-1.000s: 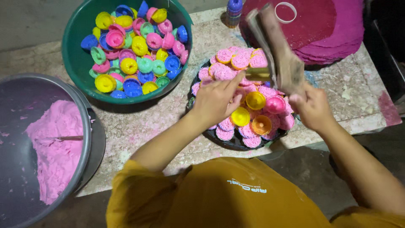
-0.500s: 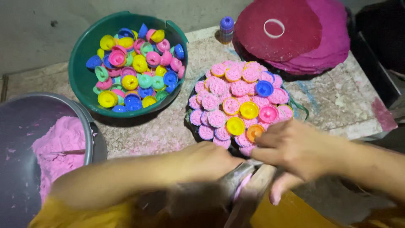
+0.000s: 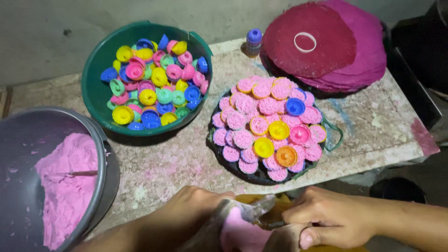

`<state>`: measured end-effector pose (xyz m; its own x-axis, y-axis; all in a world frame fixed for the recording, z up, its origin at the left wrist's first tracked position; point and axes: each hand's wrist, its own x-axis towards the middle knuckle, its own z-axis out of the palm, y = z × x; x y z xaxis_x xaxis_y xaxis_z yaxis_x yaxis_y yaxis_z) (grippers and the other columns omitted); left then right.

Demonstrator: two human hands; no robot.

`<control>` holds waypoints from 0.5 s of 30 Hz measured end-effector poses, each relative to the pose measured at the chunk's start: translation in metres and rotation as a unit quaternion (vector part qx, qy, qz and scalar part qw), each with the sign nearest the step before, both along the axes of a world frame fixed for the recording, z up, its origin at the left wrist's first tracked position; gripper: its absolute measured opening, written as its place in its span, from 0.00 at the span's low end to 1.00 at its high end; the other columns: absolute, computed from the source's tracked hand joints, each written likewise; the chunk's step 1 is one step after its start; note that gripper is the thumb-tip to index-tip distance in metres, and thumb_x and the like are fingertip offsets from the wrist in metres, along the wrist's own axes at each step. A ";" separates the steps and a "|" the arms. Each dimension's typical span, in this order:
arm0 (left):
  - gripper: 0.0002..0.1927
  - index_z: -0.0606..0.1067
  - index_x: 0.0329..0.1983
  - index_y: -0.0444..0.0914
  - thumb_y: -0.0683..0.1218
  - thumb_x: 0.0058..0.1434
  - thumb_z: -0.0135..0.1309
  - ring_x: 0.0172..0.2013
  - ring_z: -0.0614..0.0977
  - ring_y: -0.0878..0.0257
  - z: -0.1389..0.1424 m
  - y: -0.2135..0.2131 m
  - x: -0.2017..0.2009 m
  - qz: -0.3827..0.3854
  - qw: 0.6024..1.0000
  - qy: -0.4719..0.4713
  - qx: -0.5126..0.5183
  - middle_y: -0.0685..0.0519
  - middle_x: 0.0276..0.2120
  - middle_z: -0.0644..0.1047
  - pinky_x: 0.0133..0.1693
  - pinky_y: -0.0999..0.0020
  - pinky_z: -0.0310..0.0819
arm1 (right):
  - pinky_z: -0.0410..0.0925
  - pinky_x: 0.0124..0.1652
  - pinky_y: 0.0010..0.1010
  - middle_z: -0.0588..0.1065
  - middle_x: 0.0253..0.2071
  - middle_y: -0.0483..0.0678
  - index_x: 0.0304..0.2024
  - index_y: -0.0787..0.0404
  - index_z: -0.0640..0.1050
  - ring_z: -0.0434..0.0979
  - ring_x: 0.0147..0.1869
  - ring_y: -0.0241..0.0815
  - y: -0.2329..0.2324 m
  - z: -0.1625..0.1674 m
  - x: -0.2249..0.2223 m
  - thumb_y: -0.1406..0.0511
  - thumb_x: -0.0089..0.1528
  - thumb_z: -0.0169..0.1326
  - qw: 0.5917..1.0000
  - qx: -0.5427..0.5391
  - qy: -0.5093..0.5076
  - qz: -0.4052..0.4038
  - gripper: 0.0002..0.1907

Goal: The person scoops pink paste from a bucket and fills small colorful plastic molds arranged in a tray using a handheld metal dispenser. They repeatedly load the dispenser, press paste into each mold, and adjust the tray as needed.

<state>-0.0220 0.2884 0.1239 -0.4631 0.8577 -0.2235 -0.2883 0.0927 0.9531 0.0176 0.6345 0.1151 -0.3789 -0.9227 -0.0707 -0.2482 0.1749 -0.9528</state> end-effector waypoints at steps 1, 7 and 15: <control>0.17 0.75 0.50 0.37 0.46 0.58 0.50 0.38 0.85 0.54 -0.018 -0.010 -0.002 0.025 0.994 -0.101 0.019 0.48 0.37 0.82 0.42 0.60 0.78 | 0.64 0.36 0.44 0.67 0.27 0.52 0.30 0.62 0.67 0.73 0.33 0.55 0.003 0.002 -0.002 0.46 0.74 0.41 0.999 0.001 0.035 -0.005 0.30; 0.19 0.77 0.53 0.32 0.41 0.58 0.53 0.46 0.85 0.51 -0.129 -0.093 -0.055 0.249 0.943 -0.219 0.028 0.44 0.46 0.82 0.50 0.57 0.78 | 0.64 0.30 0.33 0.71 0.27 0.42 0.48 0.56 0.80 0.74 0.31 0.41 0.025 0.024 -0.036 0.53 0.59 0.53 0.744 0.103 0.649 -0.123 0.20; 0.18 0.78 0.53 0.32 0.41 0.60 0.53 0.41 0.82 0.60 -0.180 0.017 -0.028 0.022 0.979 -0.199 0.022 0.48 0.41 0.81 0.44 0.63 0.75 | 0.68 0.47 0.35 0.76 0.39 0.43 0.54 0.47 0.82 0.78 0.38 0.42 0.010 0.014 -0.091 0.65 0.58 0.60 0.565 0.107 0.804 -0.153 0.20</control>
